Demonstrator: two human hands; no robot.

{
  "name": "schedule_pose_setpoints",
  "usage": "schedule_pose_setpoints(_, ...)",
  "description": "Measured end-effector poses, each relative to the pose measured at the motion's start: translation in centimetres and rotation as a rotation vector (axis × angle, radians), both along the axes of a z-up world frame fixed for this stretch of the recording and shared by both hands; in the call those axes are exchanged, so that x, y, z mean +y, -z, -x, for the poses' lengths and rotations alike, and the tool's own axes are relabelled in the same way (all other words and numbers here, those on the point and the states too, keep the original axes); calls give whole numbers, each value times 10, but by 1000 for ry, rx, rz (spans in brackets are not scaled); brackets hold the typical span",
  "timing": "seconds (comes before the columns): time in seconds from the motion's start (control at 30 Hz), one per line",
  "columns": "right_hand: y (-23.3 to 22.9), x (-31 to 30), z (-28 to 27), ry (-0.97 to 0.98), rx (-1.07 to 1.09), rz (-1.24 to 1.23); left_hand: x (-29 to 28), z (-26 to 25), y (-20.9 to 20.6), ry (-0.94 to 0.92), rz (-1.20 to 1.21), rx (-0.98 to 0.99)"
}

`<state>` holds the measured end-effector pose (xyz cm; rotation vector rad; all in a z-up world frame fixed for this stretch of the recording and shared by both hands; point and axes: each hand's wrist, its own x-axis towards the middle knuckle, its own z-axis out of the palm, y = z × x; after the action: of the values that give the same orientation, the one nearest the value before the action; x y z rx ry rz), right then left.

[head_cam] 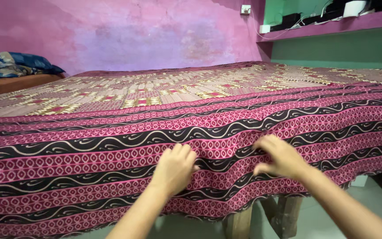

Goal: The person smooths and tucks in a patterned bedspread around the edges of a mattress, then picks up a floral-patterned cloth from a pile and folds it on the floor.

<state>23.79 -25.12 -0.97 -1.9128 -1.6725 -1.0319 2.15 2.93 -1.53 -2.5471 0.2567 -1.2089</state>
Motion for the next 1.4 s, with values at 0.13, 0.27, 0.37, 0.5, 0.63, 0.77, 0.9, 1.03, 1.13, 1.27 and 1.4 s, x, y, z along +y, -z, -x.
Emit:
schedule_pose_setpoints(0.13,44,12,-11,58,24,199,-11,-16,21,-47,-212,-41)
schedule_pose_setpoints(0.27,66,26,-28,172,54,262,-8,-40,37,-75,-313,-28)
schedule_pose_setpoints(0.37,72,30,-9,168,148,185,-5,-40,53,-21,-255,-122)
schedule_pose_setpoints(0.5,100,43,23,21,-243,5,10,-25,103,3,3,8)
schedule_pose_setpoints(0.63,136,72,18,135,-340,-138,55,-5,168,-208,1041,188)
schedule_pose_setpoints(0.77,153,92,-16,236,-263,-92,136,22,210,273,2802,-409)
schedule_pose_setpoints(0.9,151,91,-26,77,-30,-133,207,23,251,613,2396,-1010)
schedule_pose_setpoints(1.03,158,89,-8,-16,-182,-403,224,2,311,87,2124,-1133)
schedule_pose_setpoints(1.13,161,93,-8,123,-75,-244,226,2,331,-85,2073,-1096)
schedule_pose_setpoints(1.27,143,81,17,114,-27,-13,217,39,287,-224,1992,-1040)
schedule_pose_setpoints(1.4,86,61,66,-98,-83,17,147,86,185,-781,1328,-1347)
